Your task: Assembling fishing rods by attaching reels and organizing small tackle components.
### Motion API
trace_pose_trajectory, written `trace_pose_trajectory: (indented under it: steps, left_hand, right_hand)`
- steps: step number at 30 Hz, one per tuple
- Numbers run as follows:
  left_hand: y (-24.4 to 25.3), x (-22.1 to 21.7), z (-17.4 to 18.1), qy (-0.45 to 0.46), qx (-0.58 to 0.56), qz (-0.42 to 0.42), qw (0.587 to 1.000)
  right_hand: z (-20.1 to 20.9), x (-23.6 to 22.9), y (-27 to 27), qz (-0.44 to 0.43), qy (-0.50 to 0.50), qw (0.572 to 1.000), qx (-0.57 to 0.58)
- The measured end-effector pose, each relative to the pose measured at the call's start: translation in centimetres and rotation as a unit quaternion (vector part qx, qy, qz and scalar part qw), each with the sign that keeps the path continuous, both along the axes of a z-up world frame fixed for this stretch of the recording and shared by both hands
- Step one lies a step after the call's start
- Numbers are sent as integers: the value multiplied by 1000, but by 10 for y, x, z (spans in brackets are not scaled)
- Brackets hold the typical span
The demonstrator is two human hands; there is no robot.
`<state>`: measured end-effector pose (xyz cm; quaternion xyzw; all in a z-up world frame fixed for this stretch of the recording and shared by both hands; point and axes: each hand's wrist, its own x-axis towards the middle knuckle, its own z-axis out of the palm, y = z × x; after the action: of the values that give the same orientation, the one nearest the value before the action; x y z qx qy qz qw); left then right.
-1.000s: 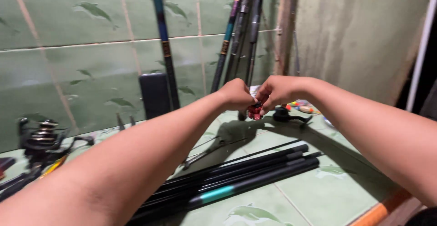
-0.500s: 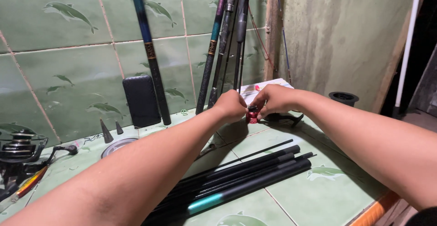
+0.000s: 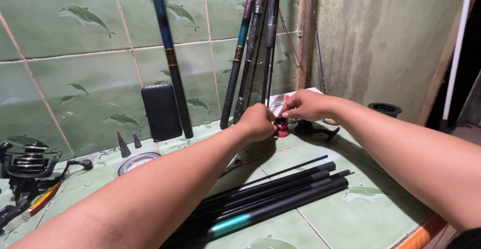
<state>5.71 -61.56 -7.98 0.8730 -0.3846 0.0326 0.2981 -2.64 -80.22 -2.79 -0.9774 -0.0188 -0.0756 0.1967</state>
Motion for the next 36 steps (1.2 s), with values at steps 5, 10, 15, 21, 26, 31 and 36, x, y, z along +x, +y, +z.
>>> trace_pose_trajectory:
  steps: [5, 10, 15, 21, 26, 31, 36]
  left_hand:
    - [0, 7, -1, 20, -7, -4, 1000]
    - [-1, 7, -5, 39, -17, -7, 999]
    - [-4, 16, -11, 39, -17, -10, 999]
    - [28, -8, 16, 84, -68, -28, 994]
    - [83, -6, 57, 81, -76, -32, 993]
    - [165, -28, 91, 102, -53, 5, 993]
    - [237, -61, 99, 149, 21, 76, 986]
  right_hand:
    - [-3, 1, -5, -6, -15, 1000, 9]
    - [-6, 1, -7, -12, -24, 999, 17]
    - [-3, -6, -2, -5, -24, 999, 26]
    - [7, -20, 2, 15, -64, 987, 150]
    - [25, -19, 12, 38, -129, 979, 155]
    - [34, -17, 65, 83, -116, 973, 183]
    - [24, -13, 139, 178, 20, 971, 161]
